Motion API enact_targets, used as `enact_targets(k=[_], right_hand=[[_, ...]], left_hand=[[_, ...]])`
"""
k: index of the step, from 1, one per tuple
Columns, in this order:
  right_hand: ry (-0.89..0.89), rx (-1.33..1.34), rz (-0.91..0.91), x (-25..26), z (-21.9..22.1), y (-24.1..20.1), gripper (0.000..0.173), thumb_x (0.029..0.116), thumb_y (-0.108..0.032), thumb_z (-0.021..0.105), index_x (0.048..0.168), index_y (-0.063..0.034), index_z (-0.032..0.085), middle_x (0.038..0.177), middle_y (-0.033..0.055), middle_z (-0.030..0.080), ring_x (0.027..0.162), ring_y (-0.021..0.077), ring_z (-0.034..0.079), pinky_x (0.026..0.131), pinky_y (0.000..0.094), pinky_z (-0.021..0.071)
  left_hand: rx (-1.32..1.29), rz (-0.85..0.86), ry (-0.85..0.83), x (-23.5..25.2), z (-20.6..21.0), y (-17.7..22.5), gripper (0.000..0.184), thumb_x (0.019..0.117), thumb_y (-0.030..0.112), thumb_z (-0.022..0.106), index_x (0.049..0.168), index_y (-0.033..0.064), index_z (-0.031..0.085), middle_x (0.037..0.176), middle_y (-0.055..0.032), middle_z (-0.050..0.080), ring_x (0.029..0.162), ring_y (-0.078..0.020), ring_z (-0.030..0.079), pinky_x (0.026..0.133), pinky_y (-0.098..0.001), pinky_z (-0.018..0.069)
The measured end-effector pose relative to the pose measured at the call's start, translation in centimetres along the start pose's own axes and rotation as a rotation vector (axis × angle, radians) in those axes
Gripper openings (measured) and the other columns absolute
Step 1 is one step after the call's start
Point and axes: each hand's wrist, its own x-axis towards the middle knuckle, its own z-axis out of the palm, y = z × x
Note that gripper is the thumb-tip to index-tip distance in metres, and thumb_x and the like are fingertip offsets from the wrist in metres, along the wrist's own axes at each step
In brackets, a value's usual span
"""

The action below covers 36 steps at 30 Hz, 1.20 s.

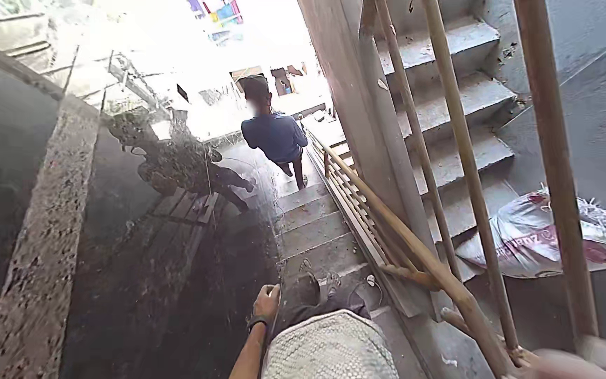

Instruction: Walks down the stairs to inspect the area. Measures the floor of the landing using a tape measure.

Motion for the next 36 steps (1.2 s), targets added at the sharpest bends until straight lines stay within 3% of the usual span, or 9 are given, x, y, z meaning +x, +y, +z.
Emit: enact_targets(k=[2, 6, 10, 16, 21, 25, 29, 33, 36], right_hand=[[-0.267, -0.04, 0.129, -4.7, 5.5, 3.6, 0.033, 0.1031, -0.018, 0.031, 0.105, -0.0022, 0.06, 0.072, -0.0147, 0.053, 0.061, -0.0057, 0.049, 0.061, 0.0161, 0.0436], [-0.913, -0.242, 0.035, -14.4, 14.1, 12.1, 0.039, 0.1066, -0.024, 0.046, 0.109, 0.0031, 0.074, 0.102, 0.0105, 0.075, 0.092, 0.0116, 0.071, 0.086, 0.0326, 0.0583], [-1.308, -0.386, 0.099, -22.5, 21.7, 19.5, 0.034, 0.1048, -0.031, 0.054, 0.116, -0.0076, 0.075, 0.097, 0.0088, 0.074, 0.083, 0.0197, 0.071, 0.079, 0.0419, 0.0585], [-1.815, -0.42, -0.235, -28.6, 32.4, 21.9, 0.03, 0.1053, -0.02, 0.051, 0.117, -0.0042, 0.073, 0.098, 0.019, 0.071, 0.092, 0.0341, 0.071, 0.083, 0.0496, 0.0576], [-2.162, -0.23, -0.292, -30.7, 38.7, 22.1, 0.028, 0.107, -0.02, 0.052, 0.116, -0.0022, 0.072, 0.107, 0.0191, 0.074, 0.101, 0.0354, 0.072, 0.09, 0.0539, 0.0552], [-2.114, -0.274, -0.318, -30.5, 44.4, 28.7, 0.033, 0.1048, -0.029, 0.057, 0.118, -0.0032, 0.073, 0.104, 0.0179, 0.074, 0.097, 0.0336, 0.072, 0.088, 0.0523, 0.0561], [-1.68, -0.567, -0.225, -26.5, 51.8, 39.1, 0.049, 0.1019, -0.046, 0.059, 0.129, -0.0061, 0.069, 0.124, 0.0156, 0.071, 0.113, 0.0307, 0.07, 0.099, 0.0495, 0.0551], [-1.288, -0.957, -0.139, -19.5, 57.5, 51.7, 0.058, 0.0996, -0.042, 0.065, 0.139, 0.0011, 0.061, 0.141, 0.0276, 0.058, 0.13, 0.0446, 0.057, 0.107, 0.0568, 0.047], [-1.158, -1.153, -0.047, -15.6, 58.1, 58.1, 0.064, 0.0954, -0.036, 0.072, 0.143, 0.0034, 0.056, 0.151, 0.0332, 0.046, 0.14, 0.0508, 0.044, 0.114, 0.062, 0.0358]], left_hand=[[-0.124, 0.099, -0.021, 1.1, 0.0, 3.4, 0.037, 0.1093, 0.024, 0.052, 0.135, -0.0016, 0.058, 0.117, -0.0272, 0.068, 0.1, -0.0381, 0.068, 0.092, -0.0547, 0.0534], [-0.321, 0.269, -0.161, 5.6, 0.4, 8.6, 0.03, 0.1102, 0.015, 0.047, 0.133, 0.0005, 0.058, 0.091, -0.0126, 0.065, 0.07, -0.0159, 0.06, 0.064, -0.0338, 0.0524], [-0.463, 0.464, -0.255, 11.4, 0.3, 10.2, 0.027, 0.1064, 0.017, 0.049, 0.117, 0.0002, 0.068, 0.093, -0.0058, 0.071, 0.071, -0.0086, 0.064, 0.062, -0.0256, 0.0525], [-0.61, 0.511, -0.318, 16.4, -2.1, 10.2, 0.069, 0.1014, 0.059, 0.038, 0.119, -0.0011, 0.066, 0.09, 0.0006, 0.071, 0.067, -0.004, 0.063, 0.061, -0.0214, 0.0541], [-0.826, 0.445, -0.232, 18.9, -4.5, 13.3, 0.039, 0.104, 0.034, 0.045, 0.106, 0.005, 0.07, 0.081, 0.0046, 0.072, 0.065, -0.002, 0.064, 0.06, -0.0198, 0.0546], [-0.948, 0.381, -0.122, 25.6, -2.7, 15.0, 0.036, 0.1092, 0.02, 0.039, 0.102, 0.0033, 0.07, 0.08, 0.0009, 0.072, 0.058, -0.0026, 0.061, 0.055, -0.0184, 0.0521], [-0.984, 0.296, 0.185, 34.7, 0.7, 15.8, 0.042, 0.112, 0.022, 0.039, 0.099, -0.0014, 0.072, 0.07, 0.001, 0.068, 0.048, -0.0003, 0.052, 0.045, -0.0155, 0.0428], [-0.927, 0.087, 0.28, 40.4, 2.9, 19.8, 0.047, 0.1132, 0.032, 0.04, 0.099, -0.0002, 0.071, 0.062, 0.0006, 0.06, 0.045, -0.0034, 0.047, 0.042, -0.019, 0.0372], [-0.796, 0.27, 0.206, 41.0, 2.2, 23.3, 0.04, 0.1111, 0.024, 0.043, 0.098, -0.0003, 0.071, 0.071, 0.0027, 0.066, 0.052, 0.0007, 0.05, 0.047, -0.0155, 0.0396]])
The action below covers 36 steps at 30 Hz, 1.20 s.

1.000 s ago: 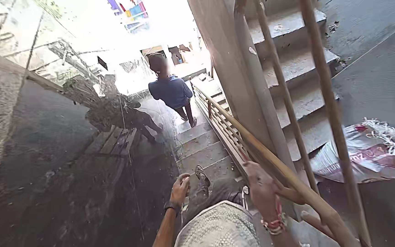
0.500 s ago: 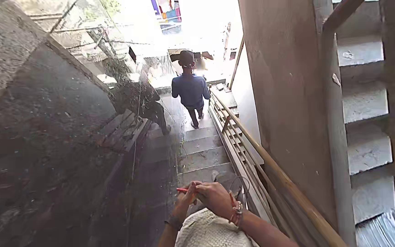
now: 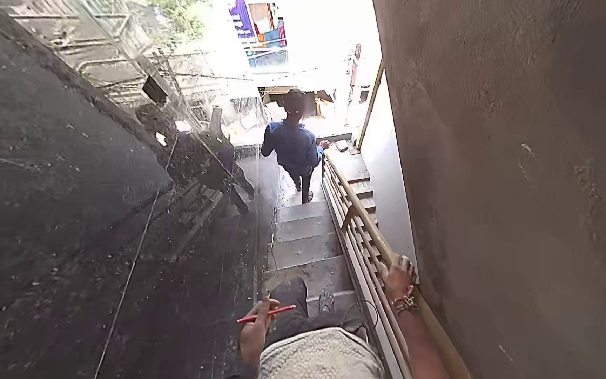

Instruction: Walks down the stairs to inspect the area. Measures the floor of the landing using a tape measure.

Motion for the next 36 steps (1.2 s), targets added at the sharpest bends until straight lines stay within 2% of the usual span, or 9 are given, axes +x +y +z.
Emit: enact_targets(k=[2, 5, 8, 11, 15, 19, 22, 26, 36], right_hand=[[-0.104, -0.088, 0.073, 2.5, 1.0, 1.1, 0.067, 0.0976, -0.037, 0.069, 0.149, 0.0008, 0.05, 0.151, 0.0321, 0.046, 0.14, 0.0492, 0.045, 0.114, 0.0617, 0.0356], [-0.256, -0.28, 0.144, 5.2, 2.0, -0.1, 0.061, 0.1039, -0.04, 0.057, 0.15, -0.001, 0.047, 0.14, 0.028, 0.058, 0.124, 0.0432, 0.061, 0.1, 0.0549, 0.0511], [-0.253, -0.333, 0.204, 8.0, 3.5, -2.2, 0.055, 0.1038, -0.034, 0.057, 0.145, 0.0015, 0.05, 0.133, 0.0274, 0.061, 0.118, 0.0416, 0.065, 0.096, 0.0519, 0.0535], [-0.217, -0.342, 0.228, 11.9, 5.9, -3.9, 0.052, 0.102, -0.032, 0.06, 0.141, 0.0011, 0.053, 0.129, 0.0266, 0.064, 0.113, 0.0409, 0.067, 0.092, 0.0515, 0.0551], [-0.213, -0.323, 0.272, 17.2, 10.0, -6.3, 0.058, 0.1009, -0.044, 0.061, 0.139, 0.0001, 0.054, 0.128, 0.027, 0.064, 0.114, 0.0409, 0.067, 0.092, 0.0516, 0.0546], [-0.19, -0.318, 0.255, 25.3, 15.2, -10.7, 0.061, 0.1021, -0.049, 0.057, 0.138, 0.0005, 0.055, 0.129, 0.026, 0.064, 0.115, 0.0403, 0.067, 0.094, 0.0522, 0.054], [-0.211, -0.313, 0.229, 29.6, 18.1, -13.0, 0.063, 0.1016, -0.051, 0.057, 0.138, 0.0011, 0.055, 0.13, 0.0269, 0.063, 0.117, 0.0406, 0.066, 0.094, 0.0535, 0.0542], [-0.208, -0.34, 0.195, 34.7, 20.1, -15.4, 0.064, 0.0998, -0.052, 0.06, 0.138, -0.0002, 0.056, 0.129, 0.025, 0.065, 0.116, 0.0392, 0.067, 0.093, 0.0517, 0.0558], [-0.147, -0.4, 0.159, 50.8, 32.3, -22.9, 0.057, 0.1004, -0.043, 0.062, 0.136, 0.0015, 0.056, 0.128, 0.0265, 0.064, 0.114, 0.0403, 0.067, 0.091, 0.0522, 0.0549]], left_hand=[[0.122, 0.193, -0.065, 2.1, 1.2, 1.2, 0.031, 0.1025, 0.024, 0.052, 0.095, 0.0034, 0.074, 0.084, 0.0043, 0.073, 0.066, 0.0042, 0.06, 0.061, -0.0143, 0.0488], [0.244, 0.263, -0.061, 6.1, 3.5, 2.2, 0.033, 0.0996, 0.028, 0.056, 0.098, 0.0005, 0.075, 0.092, -0.0041, 0.074, 0.083, -0.0057, 0.068, 0.083, -0.0274, 0.0561], [0.247, 0.255, -0.057, 9.2, 5.8, 3.1, 0.03, 0.1003, 0.025, 0.057, 0.095, 0.0009, 0.074, 0.087, 0.0002, 0.073, 0.077, 0.0011, 0.064, 0.074, -0.0186, 0.0528], [0.284, 0.282, -0.087, 13.2, 7.4, 2.1, 0.032, 0.0983, 0.026, 0.056, 0.097, 0.0003, 0.074, 0.09, -0.0017, 0.074, 0.082, -0.0009, 0.067, 0.079, -0.0216, 0.0553], [0.313, 0.211, -0.076, 21.0, 8.9, -2.2, 0.033, 0.1022, 0.024, 0.053, 0.099, -0.0008, 0.074, 0.085, -0.0019, 0.07, 0.068, -0.0002, 0.059, 0.065, -0.0206, 0.0499], [0.286, 0.184, -0.045, 30.2, 9.9, -6.0, 0.034, 0.1053, 0.022, 0.049, 0.103, -0.0031, 0.073, 0.088, -0.0045, 0.069, 0.074, -0.0025, 0.06, 0.071, -0.0223, 0.0502], [0.283, 0.168, 0.045, 34.5, 8.8, -6.6, 0.037, 0.1055, 0.027, 0.05, 0.105, -0.0025, 0.073, 0.092, -0.0107, 0.072, 0.081, -0.0137, 0.065, 0.08, -0.0363, 0.054], [0.145, 0.169, 0.222, 38.7, 7.7, -3.5, 0.038, 0.106, 0.028, 0.048, 0.099, 0.0011, 0.073, 0.079, 0.0023, 0.067, 0.061, 0.0024, 0.055, 0.055, -0.0163, 0.0449], [0.172, 0.035, 0.409, 55.2, 13.1, -12.6, 0.039, 0.1088, 0.027, 0.047, 0.101, -0.0016, 0.072, 0.073, 0.0005, 0.063, 0.056, 0.001, 0.049, 0.051, -0.0176, 0.0412]])
